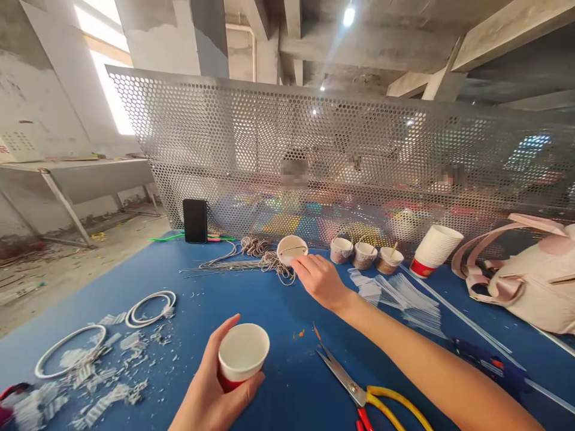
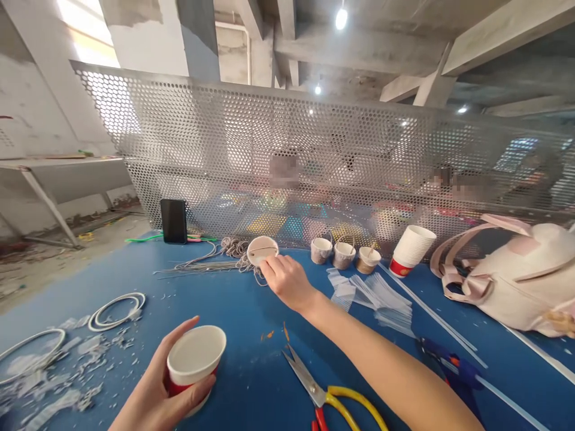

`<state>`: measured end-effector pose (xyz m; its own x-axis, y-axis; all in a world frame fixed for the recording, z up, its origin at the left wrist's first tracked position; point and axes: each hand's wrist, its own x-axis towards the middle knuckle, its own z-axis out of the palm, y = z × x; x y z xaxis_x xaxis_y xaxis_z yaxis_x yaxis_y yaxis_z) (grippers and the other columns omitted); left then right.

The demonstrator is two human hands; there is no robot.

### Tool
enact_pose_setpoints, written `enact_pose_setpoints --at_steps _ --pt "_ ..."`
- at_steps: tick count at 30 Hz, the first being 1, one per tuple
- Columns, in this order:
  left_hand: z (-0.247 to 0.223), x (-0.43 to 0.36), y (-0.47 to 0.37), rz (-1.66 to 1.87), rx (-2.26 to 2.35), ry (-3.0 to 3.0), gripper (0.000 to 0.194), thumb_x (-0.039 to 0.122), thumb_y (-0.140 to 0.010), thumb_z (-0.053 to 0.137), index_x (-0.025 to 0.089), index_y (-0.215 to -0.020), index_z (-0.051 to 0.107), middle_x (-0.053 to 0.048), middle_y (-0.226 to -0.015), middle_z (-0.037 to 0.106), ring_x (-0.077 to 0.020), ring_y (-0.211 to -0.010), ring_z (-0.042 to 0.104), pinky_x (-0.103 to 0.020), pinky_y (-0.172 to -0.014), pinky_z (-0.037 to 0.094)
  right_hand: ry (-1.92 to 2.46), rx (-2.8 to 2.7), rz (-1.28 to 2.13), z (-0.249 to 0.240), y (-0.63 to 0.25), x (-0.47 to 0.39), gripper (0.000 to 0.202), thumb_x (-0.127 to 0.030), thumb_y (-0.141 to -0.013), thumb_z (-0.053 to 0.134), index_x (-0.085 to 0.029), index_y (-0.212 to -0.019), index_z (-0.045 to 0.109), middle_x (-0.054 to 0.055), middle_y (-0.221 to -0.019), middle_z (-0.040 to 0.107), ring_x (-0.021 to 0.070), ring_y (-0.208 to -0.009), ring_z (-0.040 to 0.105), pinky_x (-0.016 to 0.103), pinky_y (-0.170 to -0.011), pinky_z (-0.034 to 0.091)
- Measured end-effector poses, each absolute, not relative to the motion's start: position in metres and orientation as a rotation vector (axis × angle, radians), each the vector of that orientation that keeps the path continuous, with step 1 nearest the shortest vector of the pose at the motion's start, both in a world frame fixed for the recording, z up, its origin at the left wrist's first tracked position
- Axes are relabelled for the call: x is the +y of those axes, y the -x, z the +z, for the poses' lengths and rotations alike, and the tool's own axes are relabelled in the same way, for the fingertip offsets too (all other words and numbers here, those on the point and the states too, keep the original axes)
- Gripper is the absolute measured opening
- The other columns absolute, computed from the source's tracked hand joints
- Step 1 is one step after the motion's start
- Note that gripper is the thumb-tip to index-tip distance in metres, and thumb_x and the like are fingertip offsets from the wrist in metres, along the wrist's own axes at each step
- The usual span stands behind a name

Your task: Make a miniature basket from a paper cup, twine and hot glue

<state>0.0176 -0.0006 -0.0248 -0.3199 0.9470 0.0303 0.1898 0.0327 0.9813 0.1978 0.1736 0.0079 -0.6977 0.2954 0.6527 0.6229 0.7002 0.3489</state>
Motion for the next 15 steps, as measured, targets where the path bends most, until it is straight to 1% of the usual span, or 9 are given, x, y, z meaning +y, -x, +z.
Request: enact_pose_setpoints --at_steps 3,6,11,15 --pt "-0.023 -0.001 -0.018 1.361 1.638 -1.225 0.075 0.044 -0.063 0.067 0.018 -0.128 0.04 -0.005 -0.089 0.067 -0.0199 -0.075 0.065 -0.029 -0.076 0.053 0.596 -2.298 -0.807 0.01 -0.19 0.16 0.02 -0.008 -0.094 0.043 -0.012 -0.092 0.063 0.005 -0.076 0.063 0.0146 -0.065 0.054 0.03 -0.059 0.038" --pt "-0.021 -0.002 -0.019 1.351 1.645 -1.246 0.072 0.041 -0.064 0.066 0.017 -0.127 0.041 -0.004 -0.088 0.066 -0.0193 -0.075 0.064 -0.029 -0.078 0.051 0.542 -2.271 -0.833 0.011 -0.186 0.15 0.018 -0.008 -0.093 0.045 -0.011 -0.095 0.063 0.005 -0.075 0.064 0.0144 -0.064 0.054 0.029 -0.058 0.039" --pt "-0.018 -0.004 -0.022 1.332 1.659 -1.217 0.072 0.041 -0.063 0.065 0.018 -0.126 0.042 -0.003 -0.085 0.066 -0.0185 -0.071 0.062 -0.028 -0.073 0.051 0.511 -2.251 -0.868 0.011 -0.185 0.143 0.018 -0.006 -0.091 0.047 -0.009 -0.097 0.063 0.004 -0.071 0.063 0.0141 -0.061 0.054 0.029 -0.055 0.039" --pt "-0.019 -0.004 -0.023 1.335 1.656 -1.201 0.071 0.042 -0.063 0.065 0.018 -0.126 0.042 -0.003 -0.084 0.066 -0.0185 -0.071 0.062 -0.027 -0.073 0.05 0.528 -2.236 -0.887 0.01 -0.187 0.144 0.019 -0.007 -0.092 0.046 -0.01 -0.094 0.064 0.004 -0.069 0.063 0.0137 -0.06 0.053 0.029 -0.054 0.039"
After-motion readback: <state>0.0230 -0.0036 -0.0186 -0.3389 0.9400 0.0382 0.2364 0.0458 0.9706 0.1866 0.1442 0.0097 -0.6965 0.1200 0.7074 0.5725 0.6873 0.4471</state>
